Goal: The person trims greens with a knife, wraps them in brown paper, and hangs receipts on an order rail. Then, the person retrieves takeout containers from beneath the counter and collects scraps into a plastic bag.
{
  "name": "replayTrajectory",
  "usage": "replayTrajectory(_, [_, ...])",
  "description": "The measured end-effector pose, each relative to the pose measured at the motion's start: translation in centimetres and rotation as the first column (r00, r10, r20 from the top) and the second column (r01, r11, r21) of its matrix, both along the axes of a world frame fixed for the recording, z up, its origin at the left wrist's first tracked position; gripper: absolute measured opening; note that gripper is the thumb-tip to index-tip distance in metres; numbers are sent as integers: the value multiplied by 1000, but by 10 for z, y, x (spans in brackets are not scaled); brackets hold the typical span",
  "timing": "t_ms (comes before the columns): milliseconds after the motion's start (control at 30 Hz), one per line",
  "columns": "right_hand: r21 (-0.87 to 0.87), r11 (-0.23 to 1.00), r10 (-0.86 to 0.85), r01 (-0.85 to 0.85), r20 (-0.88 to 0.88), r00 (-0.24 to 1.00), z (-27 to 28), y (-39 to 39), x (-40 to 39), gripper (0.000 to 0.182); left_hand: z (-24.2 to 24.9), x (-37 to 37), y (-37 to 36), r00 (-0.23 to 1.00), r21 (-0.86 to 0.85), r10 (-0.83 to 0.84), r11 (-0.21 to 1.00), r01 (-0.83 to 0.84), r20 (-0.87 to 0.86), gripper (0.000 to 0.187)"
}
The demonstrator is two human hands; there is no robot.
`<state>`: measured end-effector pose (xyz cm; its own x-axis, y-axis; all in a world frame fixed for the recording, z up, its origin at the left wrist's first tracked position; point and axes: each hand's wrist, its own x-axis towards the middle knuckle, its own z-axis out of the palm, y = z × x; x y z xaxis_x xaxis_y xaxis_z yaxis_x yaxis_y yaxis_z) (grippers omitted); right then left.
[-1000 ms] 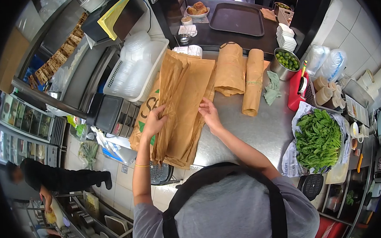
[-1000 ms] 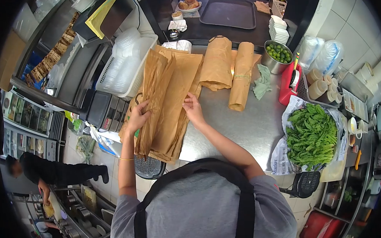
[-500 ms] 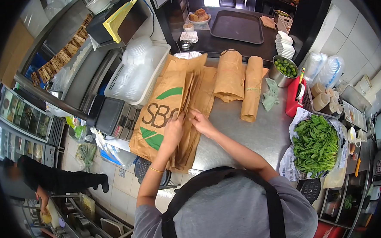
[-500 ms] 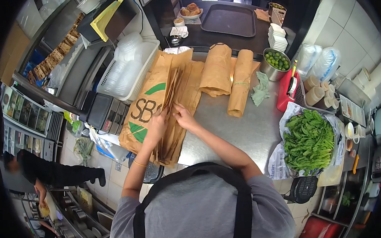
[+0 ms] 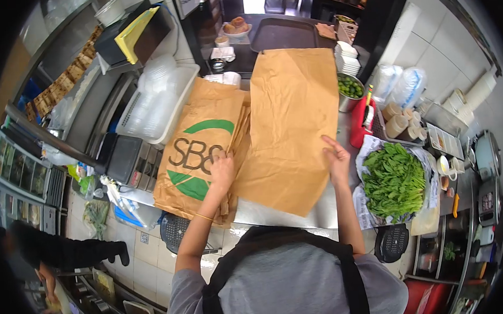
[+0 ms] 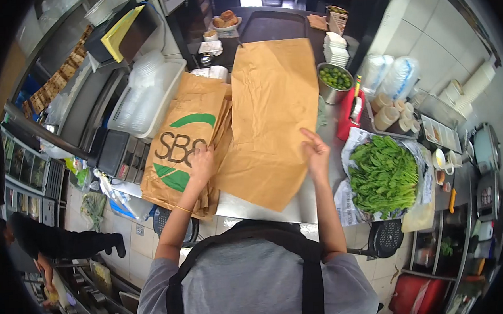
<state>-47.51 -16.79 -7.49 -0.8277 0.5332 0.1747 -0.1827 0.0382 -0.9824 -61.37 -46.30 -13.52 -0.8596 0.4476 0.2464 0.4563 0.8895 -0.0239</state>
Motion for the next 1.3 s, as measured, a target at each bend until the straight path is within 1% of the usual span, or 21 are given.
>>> replayTrajectory(67, [-186, 982, -1, 23, 114, 993, -1, 30, 23, 41, -11, -2, 4, 999, -40, 27, 999, -25, 40, 24])
replayTrajectory(100, [-123, 991, -40, 58, 145, 989, -12, 45, 31, 44, -14, 0, 4, 982, -59, -35, 998, 25, -186, 14])
replayTrajectory(167, [7, 997, -79, 78, 127, 989, -28, 66, 43, 47, -13, 2, 4, 992, -21, -28, 999, 26, -123, 17])
replayTrajectory(233, [159, 983, -106, 86, 122, 987, -22, 72, 52, 50, -3, 5, 9, 999, 40, -15, 999, 16, -43, 25])
replayTrajectory(300, [111, 992, -68, 56, 107, 992, -3, 71, 60, 51, 13, 3, 1, 996, 112, 21, 993, -30, 83, 36])
replayTrajectory(367, [76, 997, 6, -11, 72, 997, 18, 70, 61, 52, 15, -16, -29, 996, 389, -54, 921, 22, 72, 45])
replayTrajectory(400, [110, 994, 14, -20, 53, 998, 30, 68, 60, 53, 16, -23, -38, 994, 518, -96, 854, 52, 59, 50])
replayTrajectory(433, [145, 989, 23, -29, 38, 999, 43, 66, 59, 53, 65, -9, -37, 976, 527, -32, 845, -90, 217, 54])
replayTrajectory(467, [181, 983, 34, -37, 23, 999, 55, 64, 58, 53, 74, -17, -53, 979, 590, -108, 807, -16, 174, 55])
replayTrajectory(500, [123, 990, 75, -75, 3, 997, 64, 64, 55, 53, 90, -18, -62, 989, 592, -118, 805, 42, 90, 56])
replayTrajectory(600, [126, 984, 138, -126, -91, 986, 91, 54, 41, 53, 114, -29, -96, 977, 604, -117, 797, -13, 177, 57])
replayTrajectory(633, [114, 980, 174, -162, -108, 979, 98, 49, 34, 51, 122, -31, -104, 969, 629, -153, 777, -3, 194, 58])
replayTrajectory(733, [66, 967, 256, -248, -201, 946, 104, 34, 3, 50, 137, -33, -116, 963, 578, -125, 815, -38, 240, 57])
replayTrajectory(767, [50, 953, 303, -300, -236, 923, 109, 28, -6, 48, 133, -38, -121, 962, 560, -138, 828, -20, 238, 58])
replayTrajectory(867, [125, 911, 411, -393, -348, 842, 139, -5, -37, 48, 135, -38, -122, 957, 573, -115, 817, -62, 267, 58])
replayTrajectory(933, [-3, 858, 459, -514, -448, 768, 155, -31, -56, 48, 136, -39, -125, 964, 560, -125, 828, -30, 236, 59])
replayTrajectory(967, [-61, 818, 471, -571, -499, 728, 160, -40, -64, 48, 139, -38, -124, 964, 559, -121, 828, -34, 238, 59])
replayTrajectory(1067, [-80, 804, 439, -589, -587, 680, 163, -50, -85, 48, 150, -33, -124, 958, 575, -105, 815, -72, 269, 59])
replayTrajectory(1167, [-165, 744, 399, -647, -667, 629, 146, -42, -94, 48, 151, -34, -128, 952, 602, -118, 795, -79, 282, 59])
replayTrajectory(1267, [-181, 893, 262, -411, -533, 804, 95, -24, -107, 47, 148, -35, -132, 961, 620, -134, 783, -47, 241, 58])
replayTrajectory(1300, [-139, 916, 291, -377, -417, 861, 71, -17, -112, 47, 149, -35, -131, 959, 626, -140, 778, -48, 247, 58])
